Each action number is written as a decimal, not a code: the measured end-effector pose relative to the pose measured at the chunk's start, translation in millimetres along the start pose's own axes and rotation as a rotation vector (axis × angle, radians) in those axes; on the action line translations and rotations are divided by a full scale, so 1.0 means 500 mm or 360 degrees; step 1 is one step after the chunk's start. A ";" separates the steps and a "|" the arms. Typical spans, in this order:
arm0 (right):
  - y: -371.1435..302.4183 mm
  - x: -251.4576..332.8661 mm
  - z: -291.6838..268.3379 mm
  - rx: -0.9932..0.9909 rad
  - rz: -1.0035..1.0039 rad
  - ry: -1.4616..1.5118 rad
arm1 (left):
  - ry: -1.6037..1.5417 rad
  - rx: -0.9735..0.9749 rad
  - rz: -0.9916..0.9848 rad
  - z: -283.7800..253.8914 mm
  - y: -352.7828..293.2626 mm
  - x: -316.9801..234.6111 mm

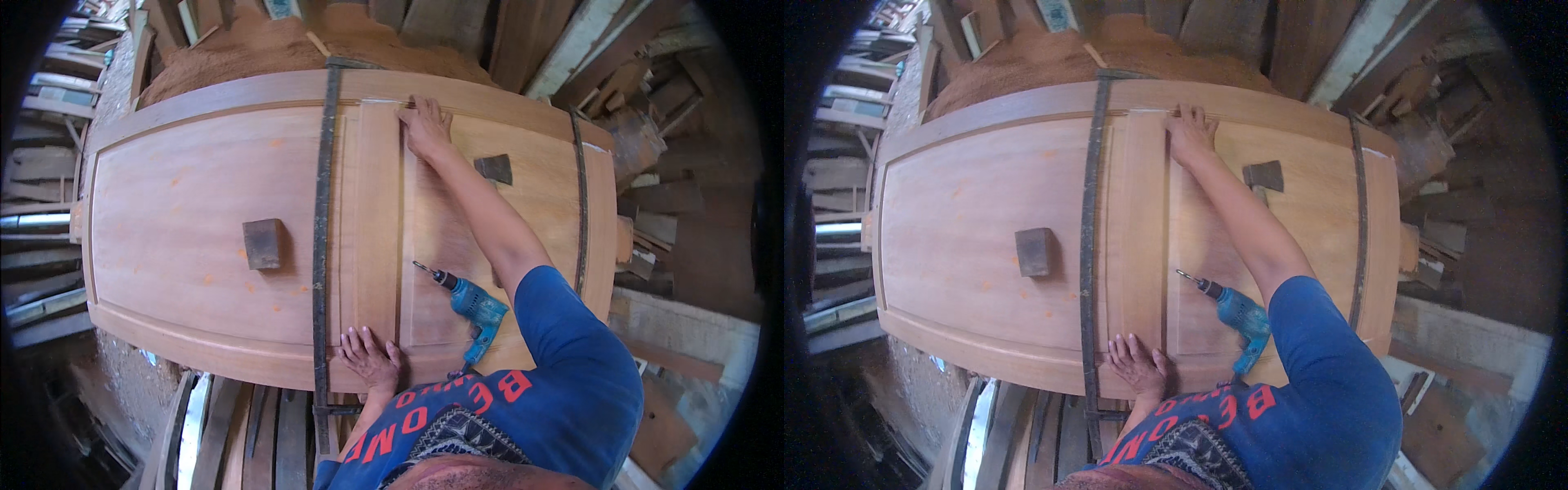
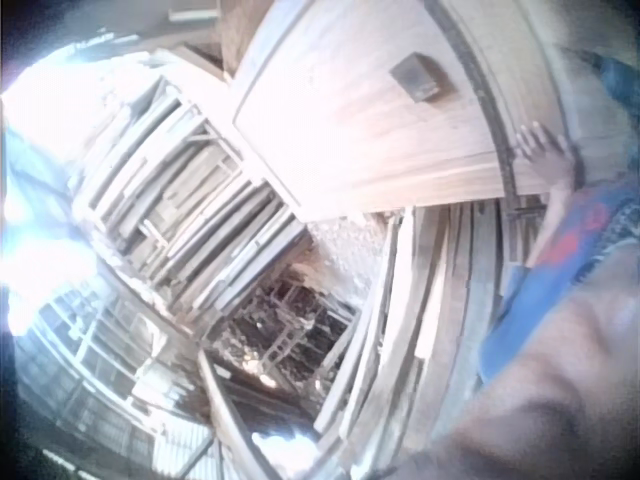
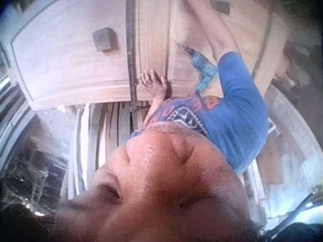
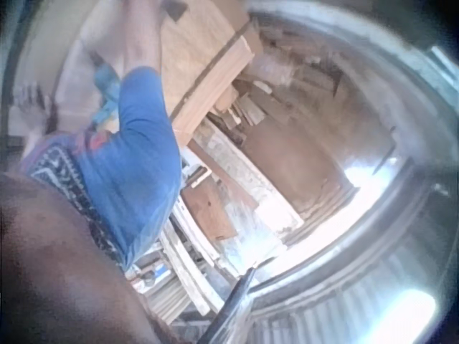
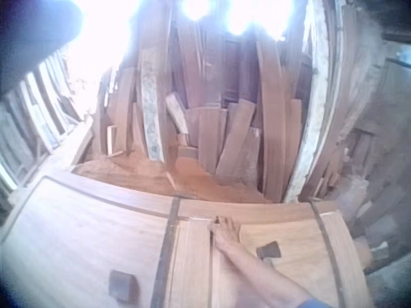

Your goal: The person uses a power drill to create pilot holes in a wooden door panel. They then insert wooden dowels into the holes and use a hammer to tap them flush with the surface. The person repeats this process for multiple dowels along the edge of the door.

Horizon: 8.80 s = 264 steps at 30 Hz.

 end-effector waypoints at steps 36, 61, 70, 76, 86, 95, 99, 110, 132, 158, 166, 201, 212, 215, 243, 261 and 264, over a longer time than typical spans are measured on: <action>-1.054 -0.163 0.215 0.0549 0.1091 0.2877 | -0.0813 -0.0003 -0.0411 -0.040 -0.501 -0.016; -1.144 0.238 -0.243 0.0909 -0.0127 0.0872 | -0.1620 -0.0670 0.0585 -0.406 -0.182 -0.125; -1.098 0.281 -0.199 0.1116 0.0145 0.0547 | -0.1809 -0.0683 0.0431 -0.343 -0.174 -0.076; -1.072 0.309 -0.201 0.1086 0.0092 0.0402 | -0.1878 -0.0742 0.0366 -0.330 -0.162 -0.050; -1.025 0.341 -0.206 0.1179 -0.0155 0.0105 | -0.1937 -0.0838 0.0469 -0.319 -0.162 -0.037; -1.006 0.342 -0.196 0.1296 -0.0158 -0.0091 | -0.1884 -0.0946 0.0439 -0.309 -0.172 -0.022; -0.995 0.357 -0.198 0.1278 -0.0301 -0.0166 | -0.1884 -0.0963 0.0408 -0.305 -0.172 -0.018; -0.962 0.392 -0.191 0.1285 -0.0503 -0.0302 | -0.1883 -0.1030 0.0335 -0.277 -0.173 -0.002; -0.942 0.419 -0.189 0.1282 -0.0653 -0.0442 | -0.1945 -0.1016 0.0355 -0.285 -0.172 0.016; -0.928 0.426 -0.161 0.1302 -0.0676 -0.0589 | -0.1906 -0.1061 0.0265 -0.257 -0.175 0.027; -0.937 0.413 -0.157 0.1246 -0.0640 -0.0649 | -0.1894 -0.1068 0.0295 -0.248 -0.178 0.023; -0.942 0.343 -0.205 0.1118 -0.1072 -0.0158 | -0.2130 -0.1210 -0.0049 -0.228 -0.163 -0.028; -0.901 0.359 -0.563 0.0738 -0.1258 0.0280 | -0.1303 -0.1662 0.0167 -0.570 -0.050 -0.104; -0.826 0.340 -0.635 0.0565 -0.1162 0.0357 | -0.1646 -0.1017 0.0158 -0.627 0.085 -0.145; 0.043 0.036 -0.451 0.0254 -0.0070 0.0618 | -0.2043 -0.0347 0.0454 -0.366 1.112 -0.449; 0.101 0.017 -0.404 0.0482 -0.0043 0.0503 | -0.2030 -0.0188 0.0443 -0.247 1.209 -0.433; 0.118 0.037 -0.422 0.0619 -0.0110 0.0404 | -0.2046 -0.0267 0.0414 -0.253 1.214 -0.422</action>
Point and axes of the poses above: each hand's wrist, its own y-axis towards the middle knuckle, its own z-axis out of the palm, x = y × z, the point moved 7 cm from there along y, towards the middle knuckle, and after that the axes turned 7 degrees about x, right-handed, at the moved point
